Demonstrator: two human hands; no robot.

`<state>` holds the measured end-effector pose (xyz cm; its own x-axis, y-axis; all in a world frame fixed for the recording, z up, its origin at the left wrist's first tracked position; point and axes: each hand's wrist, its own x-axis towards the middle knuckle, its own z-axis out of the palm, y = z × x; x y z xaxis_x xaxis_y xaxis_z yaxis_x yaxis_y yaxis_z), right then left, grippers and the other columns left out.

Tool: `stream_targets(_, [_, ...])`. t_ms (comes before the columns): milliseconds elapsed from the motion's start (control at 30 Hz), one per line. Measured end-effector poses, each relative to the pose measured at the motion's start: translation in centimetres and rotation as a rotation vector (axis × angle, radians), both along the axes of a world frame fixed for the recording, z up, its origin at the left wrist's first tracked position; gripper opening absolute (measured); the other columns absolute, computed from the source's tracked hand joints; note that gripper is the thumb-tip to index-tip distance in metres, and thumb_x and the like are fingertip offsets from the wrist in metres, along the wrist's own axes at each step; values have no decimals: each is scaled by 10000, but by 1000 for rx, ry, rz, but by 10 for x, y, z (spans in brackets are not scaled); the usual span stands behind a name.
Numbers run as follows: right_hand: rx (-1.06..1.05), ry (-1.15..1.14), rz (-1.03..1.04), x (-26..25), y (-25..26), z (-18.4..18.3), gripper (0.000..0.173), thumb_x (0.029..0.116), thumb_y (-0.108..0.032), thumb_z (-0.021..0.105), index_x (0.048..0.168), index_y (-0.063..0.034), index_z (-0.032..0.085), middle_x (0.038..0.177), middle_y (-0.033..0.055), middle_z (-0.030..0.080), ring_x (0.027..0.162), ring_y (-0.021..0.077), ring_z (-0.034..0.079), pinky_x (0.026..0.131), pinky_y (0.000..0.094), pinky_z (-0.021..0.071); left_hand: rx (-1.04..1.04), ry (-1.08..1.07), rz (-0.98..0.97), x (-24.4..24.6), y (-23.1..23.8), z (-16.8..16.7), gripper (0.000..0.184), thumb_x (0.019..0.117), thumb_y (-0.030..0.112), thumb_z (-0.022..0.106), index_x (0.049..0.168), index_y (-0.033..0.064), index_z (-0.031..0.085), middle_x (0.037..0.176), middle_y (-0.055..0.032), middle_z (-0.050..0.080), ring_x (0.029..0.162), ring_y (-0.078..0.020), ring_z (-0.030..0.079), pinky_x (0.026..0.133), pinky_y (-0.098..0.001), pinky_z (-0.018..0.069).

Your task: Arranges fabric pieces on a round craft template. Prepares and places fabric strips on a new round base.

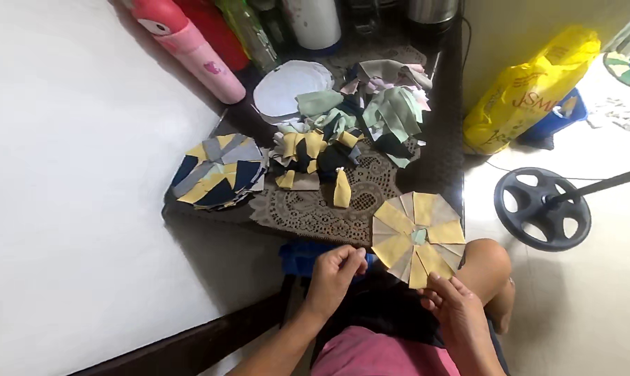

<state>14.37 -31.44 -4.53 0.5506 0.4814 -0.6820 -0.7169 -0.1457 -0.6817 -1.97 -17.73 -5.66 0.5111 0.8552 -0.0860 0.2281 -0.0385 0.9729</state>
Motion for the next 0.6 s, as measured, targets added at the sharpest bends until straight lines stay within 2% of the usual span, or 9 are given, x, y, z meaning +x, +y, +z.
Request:
stream_targets(100, [-15, -22, 60, 2, -13, -2, 216, 1027, -5, 517, 823, -21, 587, 679, 56, 692, 574, 121, 683, 561, 252, 589, -582, -31, 13, 2, -6, 3, 329, 1101, 221, 428, 1073, -5, 665, 917, -53, 737, 855, -144, 726, 807, -319, 605])
stream_targets(133, [-21, -24, 73, 2, -17, -3, 217, 1026, 0, 507, 820, -25, 570, 678, 58, 688, 573, 125, 684, 561, 257, 591, -699, -61, 33, 6, -6, 6, 341, 1108, 242, 424, 1136, -7, 655, 960, -71, 738, 883, -162, 729, 825, -337, 606])
stream_targets(200, [-25, -35, 77, 5, -21, -4, 205, 1027, 2, 493, 841, -19, 577, 684, 65, 695, 573, 134, 690, 557, 264, 595, -832, -110, 68, 15, -5, 10, 319, 1103, 238, 455, 1163, -9, 647, 980, -92, 736, 893, -183, 732, 831, -351, 612])
stream_targets(267, [-28, -65, 67, 8, -22, -5, 198, 1024, 3, 501, 851, -17, 596, 682, 60, 696, 566, 130, 688, 552, 264, 596, -883, -123, 100, 22, -5, 12, 246, 1084, 185, 507, 1133, -17, 638, 952, -102, 733, 862, -188, 736, 808, -348, 617])
stream_targets(400, [-40, -166, 82, 9, -22, -5, 164, 1002, 29, 549, 863, 0, 630, 669, 55, 700, 548, 113, 677, 541, 249, 587, -850, -112, 79, 27, -9, 13, 139, 1049, 111, 572, 1081, -17, 619, 934, -93, 736, 824, -172, 741, 774, -327, 626])
stream_targets(500, [-50, -246, 142, 7, -26, -2, 155, 987, 37, 564, 860, -1, 644, 657, 42, 691, 546, 97, 667, 550, 238, 584, -830, -137, 57, 28, -11, 13, 135, 1046, 113, 582, 1060, -15, 621, 951, -97, 741, 845, -174, 747, 772, -331, 632])
stream_targets(600, [-40, -281, 186, 6, -32, 0, 158, 974, 47, 566, 846, -2, 644, 647, 34, 675, 539, 93, 649, 551, 239, 578, -838, -146, 52, 26, -12, 15, 161, 1050, 129, 575, 1112, -10, 627, 981, -99, 738, 884, -175, 738, 799, -342, 620])
